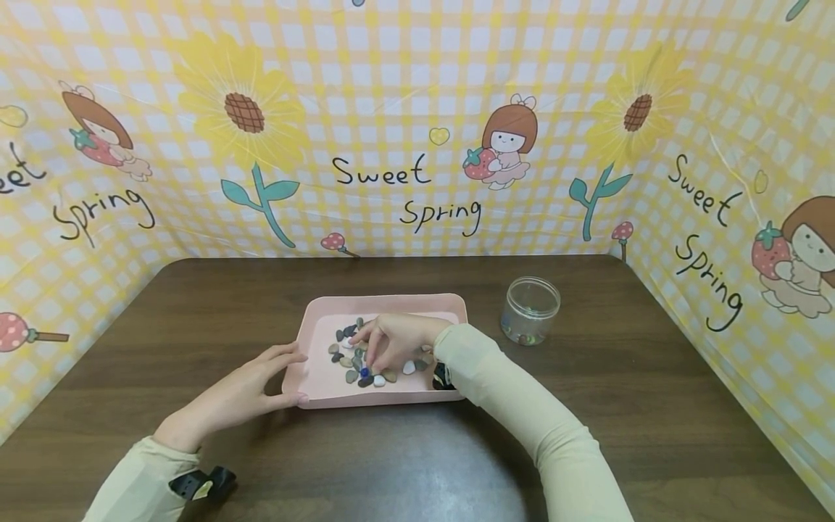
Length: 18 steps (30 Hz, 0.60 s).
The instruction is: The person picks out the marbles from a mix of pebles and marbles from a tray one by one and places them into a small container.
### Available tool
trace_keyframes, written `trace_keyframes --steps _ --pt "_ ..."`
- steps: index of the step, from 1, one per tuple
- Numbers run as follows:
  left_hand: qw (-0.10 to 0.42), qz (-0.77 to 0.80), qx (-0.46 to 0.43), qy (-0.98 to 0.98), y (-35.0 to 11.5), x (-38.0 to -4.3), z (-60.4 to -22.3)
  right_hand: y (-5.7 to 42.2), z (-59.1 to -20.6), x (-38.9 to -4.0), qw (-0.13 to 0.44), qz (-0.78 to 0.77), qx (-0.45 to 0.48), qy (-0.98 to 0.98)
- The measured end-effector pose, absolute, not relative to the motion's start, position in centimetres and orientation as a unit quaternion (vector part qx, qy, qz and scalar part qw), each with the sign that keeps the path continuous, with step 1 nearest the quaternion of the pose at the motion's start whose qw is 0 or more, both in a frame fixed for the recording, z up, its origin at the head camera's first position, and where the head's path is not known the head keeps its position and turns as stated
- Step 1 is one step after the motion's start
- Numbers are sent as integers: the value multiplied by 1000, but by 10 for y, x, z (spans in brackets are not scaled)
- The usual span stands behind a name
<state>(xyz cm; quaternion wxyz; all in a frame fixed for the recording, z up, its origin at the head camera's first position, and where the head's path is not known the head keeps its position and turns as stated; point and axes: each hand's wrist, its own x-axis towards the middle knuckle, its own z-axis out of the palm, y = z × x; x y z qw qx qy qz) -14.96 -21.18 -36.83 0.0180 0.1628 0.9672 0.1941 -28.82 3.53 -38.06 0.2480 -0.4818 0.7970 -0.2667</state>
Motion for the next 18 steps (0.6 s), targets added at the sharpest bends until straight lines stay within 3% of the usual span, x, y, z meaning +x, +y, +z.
trace_keyframes --steps 6,18 --pt "19 196 163 967 -212 -150 -370 39 -373 -291 263 -294 -478 785" --pt "22 194 163 967 -212 -149 -368 55 -345 -295 202 -304 -516 775"
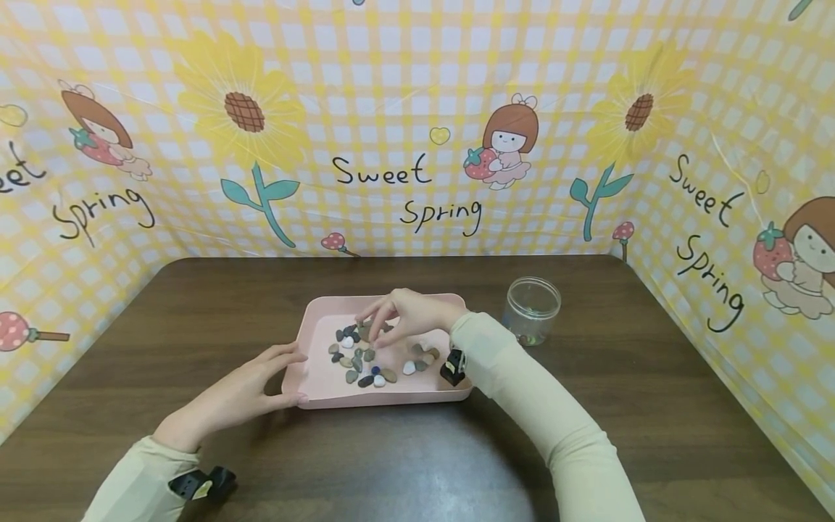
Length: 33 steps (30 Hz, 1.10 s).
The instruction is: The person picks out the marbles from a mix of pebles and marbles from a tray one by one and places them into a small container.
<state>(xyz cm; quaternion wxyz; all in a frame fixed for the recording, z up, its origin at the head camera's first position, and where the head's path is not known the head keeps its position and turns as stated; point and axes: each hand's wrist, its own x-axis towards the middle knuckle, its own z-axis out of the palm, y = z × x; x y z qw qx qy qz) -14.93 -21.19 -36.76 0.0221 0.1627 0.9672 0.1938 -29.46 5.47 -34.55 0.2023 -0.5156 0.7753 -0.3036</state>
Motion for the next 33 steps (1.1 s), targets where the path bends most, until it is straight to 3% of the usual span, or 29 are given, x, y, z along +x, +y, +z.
trace_keyframes --steps 33 --pt "10 193 170 966 -213 -149 -370 118 -331 -290 87 -371 -441 812"
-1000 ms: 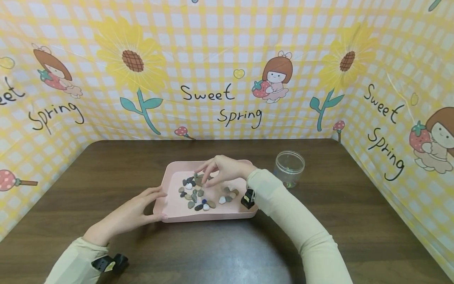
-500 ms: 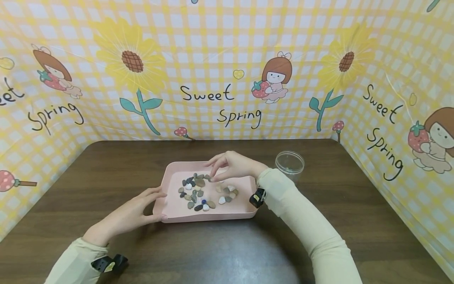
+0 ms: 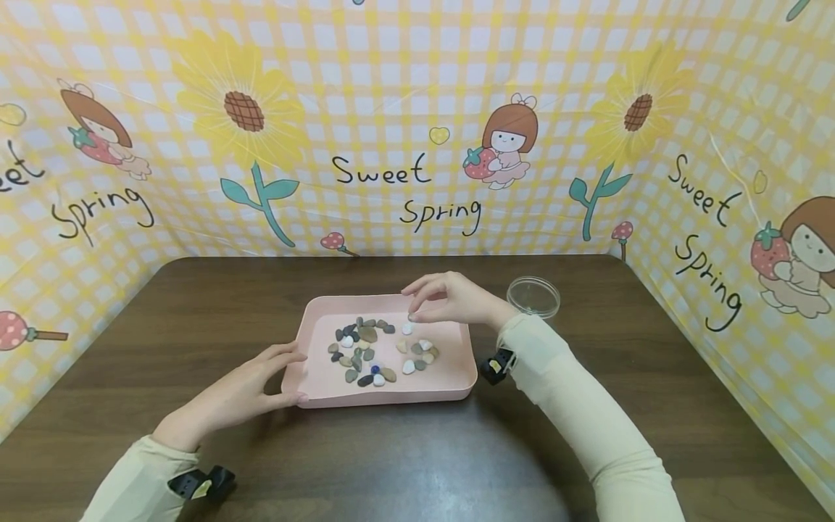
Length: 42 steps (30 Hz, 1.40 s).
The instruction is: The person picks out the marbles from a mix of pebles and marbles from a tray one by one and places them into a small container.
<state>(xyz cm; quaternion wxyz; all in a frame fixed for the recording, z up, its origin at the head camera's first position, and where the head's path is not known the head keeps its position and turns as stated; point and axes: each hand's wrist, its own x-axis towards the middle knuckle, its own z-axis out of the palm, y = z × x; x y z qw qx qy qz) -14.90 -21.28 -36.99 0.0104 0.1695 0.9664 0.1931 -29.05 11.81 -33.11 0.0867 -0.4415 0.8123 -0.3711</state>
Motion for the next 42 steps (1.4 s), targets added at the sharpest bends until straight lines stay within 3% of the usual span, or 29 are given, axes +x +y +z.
trace_keyframes --steps 42 --pt "18 196 162 967 -214 -149 -369 226 -349 -278 -74 -481 -285 826"
